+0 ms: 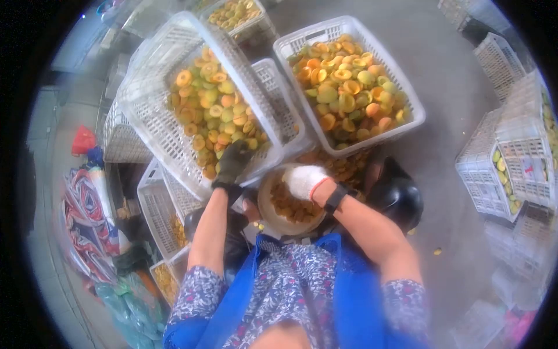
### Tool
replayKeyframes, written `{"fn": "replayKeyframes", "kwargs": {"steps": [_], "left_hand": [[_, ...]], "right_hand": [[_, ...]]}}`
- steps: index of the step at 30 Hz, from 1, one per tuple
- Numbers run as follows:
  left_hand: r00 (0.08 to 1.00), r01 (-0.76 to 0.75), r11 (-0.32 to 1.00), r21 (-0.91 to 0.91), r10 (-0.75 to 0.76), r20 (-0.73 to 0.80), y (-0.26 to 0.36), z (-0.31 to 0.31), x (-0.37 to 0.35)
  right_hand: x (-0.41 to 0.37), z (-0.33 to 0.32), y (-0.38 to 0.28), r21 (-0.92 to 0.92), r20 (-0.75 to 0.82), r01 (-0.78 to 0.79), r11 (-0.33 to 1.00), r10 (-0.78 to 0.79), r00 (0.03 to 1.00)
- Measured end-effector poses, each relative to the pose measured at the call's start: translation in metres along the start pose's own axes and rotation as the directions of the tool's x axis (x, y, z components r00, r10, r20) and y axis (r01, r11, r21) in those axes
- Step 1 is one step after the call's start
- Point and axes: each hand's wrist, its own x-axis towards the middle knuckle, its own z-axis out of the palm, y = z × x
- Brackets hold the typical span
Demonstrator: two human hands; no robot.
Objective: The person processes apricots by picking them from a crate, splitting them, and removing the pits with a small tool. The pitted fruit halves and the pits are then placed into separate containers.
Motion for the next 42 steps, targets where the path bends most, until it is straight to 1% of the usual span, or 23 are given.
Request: {"fn": "replayKeyframes", "kwargs": {"steps": [1, 3, 5, 6, 9, 11, 12, 15, 16, 17, 19, 20, 21, 22, 23, 24, 27, 28, 30, 32, 37, 40, 42], "left_hand": [[0.987, 0.145, 0.988, 0.061, -0.148, 0.058, 0.016, -0.018, -0.007], [1.0, 0.001, 0.995, 0.101, 0.001, -0.018, 0.002, -0.026, -0.018], [0.938, 0.2, 0.969, -0.142, -0.148, 0.312, 0.042, -0.067, -0.017], [0.945, 0.183, 0.972, -0.147, -0.133, 0.298, 0.063, -0.086, -0.014], [0.976, 0.081, 0.66, -0.747, 0.101, 0.195, 0.117, -0.104, 0.018], [0.952, -0.215, 0.643, -0.735, 0.305, -0.013, 0.176, -0.137, 0.039], [0.961, -0.11, 0.457, -0.883, 0.275, 0.022, 0.207, -0.15, 0.046], [0.97, -0.239, 0.566, -0.789, 0.113, -0.214, 0.207, -0.131, 0.104], [0.969, -0.245, 0.503, -0.829, 0.147, -0.198, 0.213, -0.14, 0.088], [0.968, -0.252, 0.496, -0.831, 0.149, -0.204, 0.211, -0.141, 0.072], [0.993, -0.028, 0.436, -0.899, 0.116, 0.026, 0.203, -0.14, 0.035], [0.984, -0.058, 0.44, -0.896, 0.177, 0.024, 0.183, -0.124, 0.019], [0.972, -0.088, 0.44, -0.894, 0.236, 0.02, 0.163, -0.107, 0.0], [0.97, -0.035, 0.456, -0.889, 0.23, 0.08, 0.16, -0.109, -0.029], [0.964, 0.019, 0.474, -0.88, 0.224, 0.142, 0.157, -0.111, -0.058], [0.964, 0.055, 0.424, -0.904, 0.213, 0.158, 0.148, -0.101, -0.081], [0.97, 0.115, 0.409, -0.905, 0.15, 0.19, 0.127, -0.089, -0.143], [0.978, 0.093, 0.404, -0.91, 0.132, 0.159, 0.123, -0.089, -0.162], [0.992, 0.095, 0.269, -0.959, 0.055, 0.113, 0.121, -0.089, -0.189], [0.996, 0.018, 0.446, -0.895, 0.074, 0.057, 0.111, -0.09, -0.202], [0.999, 0.04, 0.505, -0.862, -0.006, 0.043, 0.117, -0.112, -0.228], [0.999, 0.011, 0.504, -0.864, 0.037, 0.035, 0.116, -0.107, -0.234], [0.997, -0.057, 0.544, -0.837, 0.067, -0.025, 0.119, -0.109, -0.238]], "right_hand": [[0.001, 0.02, 0.012, 0.022, -0.215, 0.08, 0.997, -0.074, 0.974], [-0.007, 0.012, 0.009, 0.062, -0.203, 0.049, 0.997, -0.036, 0.978], [-0.01, 0.013, 0.011, 0.05, -0.185, 0.08, 0.996, -0.069, 0.98], [-0.012, 0.011, 0.009, 0.049, -0.2, 0.089, 0.995, -0.078, 0.977], [-0.013, -0.001, 0.01, 0.164, -0.238, 0.18, 0.97, -0.138, 0.961], [-0.02, -0.023, 0.007, 0.182, -0.136, 0.045, 0.982, -0.02, 0.991], [-0.028, -0.042, 0.002, 0.136, -0.214, 0.059, 0.989, -0.029, 0.976], [-0.053, -0.101, 0.0, -0.028, -0.369, -0.026, 0.999, 0.014, 0.929], [-0.07, -0.116, 0.016, -0.219, -0.424, 0.039, 0.975, -0.131, 0.896], [-0.088, -0.13, 0.032, -0.411, -0.469, 0.066, 0.909, -0.273, 0.84], [-0.127, -0.152, 0.06, -0.832, -0.456, -0.231, 0.504, -0.387, 0.801], [-0.151, -0.167, 0.057, -0.637, -0.626, -0.244, 0.732, -0.305, 0.718], [-0.172, -0.174, 0.073, -0.631, -0.691, -0.325, 0.704, -0.32, 0.648], [-0.185, -0.169, 0.079, -0.011, -0.797, -0.258, 0.966, 0.148, 0.586], [-0.199, -0.163, 0.085, 0.61, -0.717, -0.055, 0.79, 0.581, 0.386], [-0.211, -0.166, 0.069, 0.875, -0.482, 0.068, 0.478, 0.853, 0.198], [-0.253, -0.094, 0.152, 0.951, -0.232, 0.242, 0.194, 0.963, 0.141], [-0.263, -0.055, 0.17, 0.945, -0.225, 0.261, 0.196, 0.971, 0.084], [-0.288, 0.044, 0.22, 0.946, -0.271, 0.167, 0.276, 0.961, -0.056], [-0.314, 0.137, 0.241, 0.971, -0.237, -0.064, 0.232, 0.967, -0.093], [-0.345, 0.276, 0.238, 0.555, -0.124, -0.822, 0.126, 0.99, 0.068], [-0.344, 0.274, 0.23, 0.101, -0.182, -0.927, 0.362, 0.922, 0.34], [-0.344, 0.253, 0.216, -0.27, -0.204, -0.806, 0.527, 0.787, 0.582]]}}
